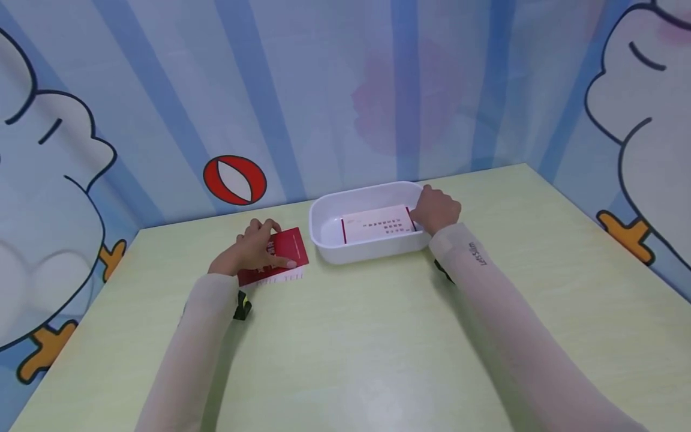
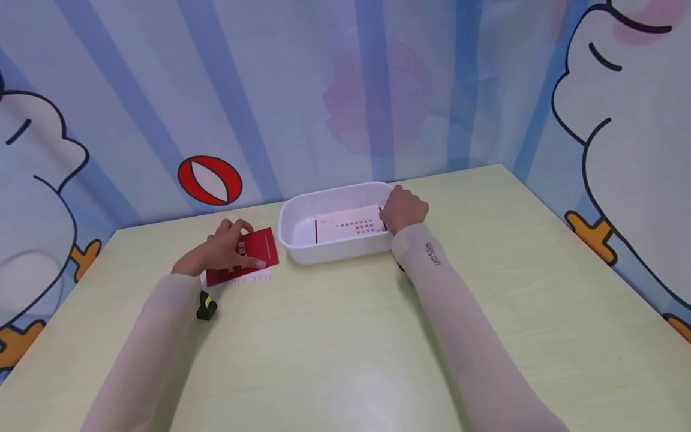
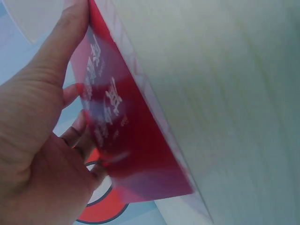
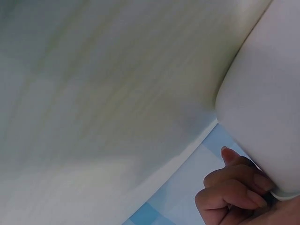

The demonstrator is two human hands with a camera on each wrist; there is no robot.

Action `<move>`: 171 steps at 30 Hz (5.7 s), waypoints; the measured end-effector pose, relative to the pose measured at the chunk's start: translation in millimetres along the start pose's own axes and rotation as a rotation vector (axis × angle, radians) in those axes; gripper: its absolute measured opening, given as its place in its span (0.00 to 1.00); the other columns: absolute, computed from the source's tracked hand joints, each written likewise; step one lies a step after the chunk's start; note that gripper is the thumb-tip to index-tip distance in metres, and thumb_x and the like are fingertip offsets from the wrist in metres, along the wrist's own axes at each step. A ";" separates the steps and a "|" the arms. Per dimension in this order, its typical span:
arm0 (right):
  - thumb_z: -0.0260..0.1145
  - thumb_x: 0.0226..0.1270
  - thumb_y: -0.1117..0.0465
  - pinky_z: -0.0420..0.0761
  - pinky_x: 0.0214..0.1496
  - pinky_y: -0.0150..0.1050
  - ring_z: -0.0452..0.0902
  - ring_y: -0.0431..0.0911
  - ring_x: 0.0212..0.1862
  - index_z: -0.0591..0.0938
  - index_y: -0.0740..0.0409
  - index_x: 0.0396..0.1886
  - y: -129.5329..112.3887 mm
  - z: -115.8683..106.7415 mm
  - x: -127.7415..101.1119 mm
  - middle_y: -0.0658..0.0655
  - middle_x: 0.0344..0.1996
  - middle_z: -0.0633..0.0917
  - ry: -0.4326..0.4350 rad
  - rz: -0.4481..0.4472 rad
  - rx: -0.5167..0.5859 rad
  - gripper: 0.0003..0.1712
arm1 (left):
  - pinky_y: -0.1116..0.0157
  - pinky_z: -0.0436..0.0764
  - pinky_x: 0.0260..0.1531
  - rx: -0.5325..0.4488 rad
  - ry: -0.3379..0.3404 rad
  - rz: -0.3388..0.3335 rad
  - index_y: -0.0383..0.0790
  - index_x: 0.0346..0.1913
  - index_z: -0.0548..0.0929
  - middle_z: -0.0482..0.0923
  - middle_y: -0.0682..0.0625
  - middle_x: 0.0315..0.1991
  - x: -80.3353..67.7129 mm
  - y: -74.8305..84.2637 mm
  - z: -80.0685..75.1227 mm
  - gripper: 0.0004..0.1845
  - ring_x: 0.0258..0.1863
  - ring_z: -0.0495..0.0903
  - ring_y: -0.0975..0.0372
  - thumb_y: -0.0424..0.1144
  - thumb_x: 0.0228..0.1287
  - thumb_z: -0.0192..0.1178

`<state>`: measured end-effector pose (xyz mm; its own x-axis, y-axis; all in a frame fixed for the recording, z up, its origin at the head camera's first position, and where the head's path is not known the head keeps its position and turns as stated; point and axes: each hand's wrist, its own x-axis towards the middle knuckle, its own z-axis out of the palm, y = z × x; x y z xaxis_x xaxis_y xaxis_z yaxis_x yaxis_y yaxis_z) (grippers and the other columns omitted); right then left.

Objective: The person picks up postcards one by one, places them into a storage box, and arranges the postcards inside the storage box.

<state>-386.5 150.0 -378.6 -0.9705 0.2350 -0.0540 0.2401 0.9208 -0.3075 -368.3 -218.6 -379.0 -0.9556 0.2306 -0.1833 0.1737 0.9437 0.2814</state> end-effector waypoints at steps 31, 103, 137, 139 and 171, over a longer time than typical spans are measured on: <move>0.62 0.68 0.52 0.80 0.58 0.55 0.83 0.57 0.47 0.72 0.66 0.60 -5.2 -0.8 -1.4 0.66 0.49 0.85 0.008 -0.020 0.002 0.28 | 0.47 0.79 0.59 -0.135 0.240 0.103 0.35 0.65 0.61 0.65 0.36 0.58 6.5 -5.9 -18.2 0.26 0.63 0.61 0.47 0.25 0.65 0.51; 0.66 0.66 0.53 0.79 0.60 0.57 0.84 0.56 0.49 0.73 0.63 0.59 -10.1 -3.9 -6.6 0.63 0.49 0.86 0.017 -0.014 -0.040 0.28 | 0.57 0.77 0.63 -0.089 0.159 0.284 0.45 0.65 0.62 0.68 0.45 0.59 70.3 133.7 -0.6 0.29 0.60 0.67 0.57 0.34 0.63 0.60; 0.68 0.63 0.54 0.81 0.58 0.57 0.85 0.56 0.48 0.73 0.64 0.57 -9.1 -3.7 -10.8 0.64 0.48 0.85 0.016 -0.009 -0.028 0.28 | 0.59 0.72 0.65 0.045 0.200 0.342 0.43 0.67 0.66 0.71 0.45 0.61 83.7 157.4 26.6 0.23 0.59 0.65 0.55 0.33 0.72 0.54; 0.68 0.63 0.54 0.81 0.58 0.58 0.84 0.56 0.48 0.73 0.64 0.57 -9.1 -3.6 -10.5 0.64 0.48 0.85 0.015 -0.012 -0.022 0.28 | 0.60 0.73 0.66 0.063 0.205 0.338 0.43 0.67 0.67 0.72 0.45 0.60 84.0 158.6 26.8 0.23 0.59 0.66 0.56 0.33 0.71 0.55; 0.68 0.62 0.54 0.79 0.61 0.58 0.83 0.58 0.53 0.71 0.64 0.61 -8.1 -4.0 -10.5 0.65 0.53 0.84 0.001 0.000 0.007 0.32 | 0.55 0.68 0.69 0.043 0.198 0.356 0.44 0.72 0.61 0.68 0.43 0.61 84.3 158.9 30.8 0.27 0.62 0.66 0.54 0.38 0.73 0.52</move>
<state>-378.1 141.3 -371.6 -0.9706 0.2349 -0.0529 0.2394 0.9188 -0.3139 -414.0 -41.8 -378.7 -0.8605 0.4987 0.1043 0.5078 0.8230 0.2545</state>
